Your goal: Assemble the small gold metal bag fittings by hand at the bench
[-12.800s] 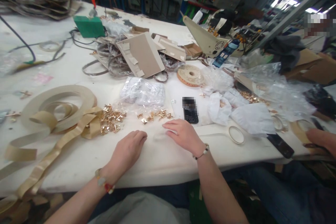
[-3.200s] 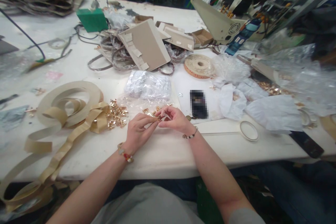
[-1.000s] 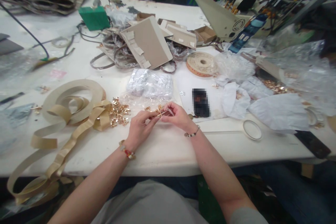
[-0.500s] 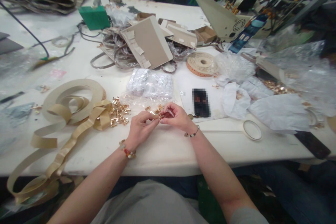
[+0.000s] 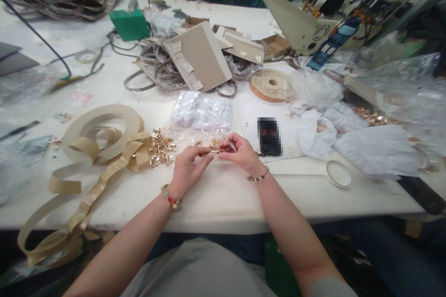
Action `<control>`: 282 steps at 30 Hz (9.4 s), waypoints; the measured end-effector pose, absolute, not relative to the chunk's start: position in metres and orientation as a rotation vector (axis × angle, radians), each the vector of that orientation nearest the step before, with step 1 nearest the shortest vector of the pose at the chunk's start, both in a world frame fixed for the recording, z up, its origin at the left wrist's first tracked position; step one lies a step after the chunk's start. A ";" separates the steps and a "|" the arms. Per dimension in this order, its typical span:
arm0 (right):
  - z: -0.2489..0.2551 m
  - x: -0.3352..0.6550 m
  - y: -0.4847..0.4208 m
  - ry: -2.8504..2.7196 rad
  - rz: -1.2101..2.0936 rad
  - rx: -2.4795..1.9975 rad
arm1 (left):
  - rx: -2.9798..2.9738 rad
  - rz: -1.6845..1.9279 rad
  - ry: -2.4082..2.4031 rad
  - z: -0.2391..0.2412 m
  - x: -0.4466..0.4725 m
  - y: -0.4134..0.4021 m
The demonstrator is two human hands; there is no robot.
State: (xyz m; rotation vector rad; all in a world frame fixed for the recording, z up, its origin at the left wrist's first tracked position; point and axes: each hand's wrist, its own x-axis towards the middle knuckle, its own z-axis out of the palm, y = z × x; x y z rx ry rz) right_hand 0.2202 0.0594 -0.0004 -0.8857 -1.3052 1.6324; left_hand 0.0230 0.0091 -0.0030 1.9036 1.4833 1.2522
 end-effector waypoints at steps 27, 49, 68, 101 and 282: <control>0.006 0.220 0.049 -1.833 0.908 -0.816 | 1.671 1.317 1.465 -0.001 0.027 0.008; 0.003 0.218 0.048 -1.855 0.981 -0.803 | 1.747 1.269 1.430 0.007 0.030 0.008; 0.007 0.219 0.051 -1.793 1.172 -1.086 | 1.741 1.201 1.672 0.001 0.014 0.014; 0.000 0.221 0.052 -1.647 1.555 -1.044 | 2.172 1.311 1.352 -0.004 0.027 0.014; 0.010 0.228 0.056 -1.713 1.311 -0.832 | 1.978 1.311 1.403 0.000 0.025 0.008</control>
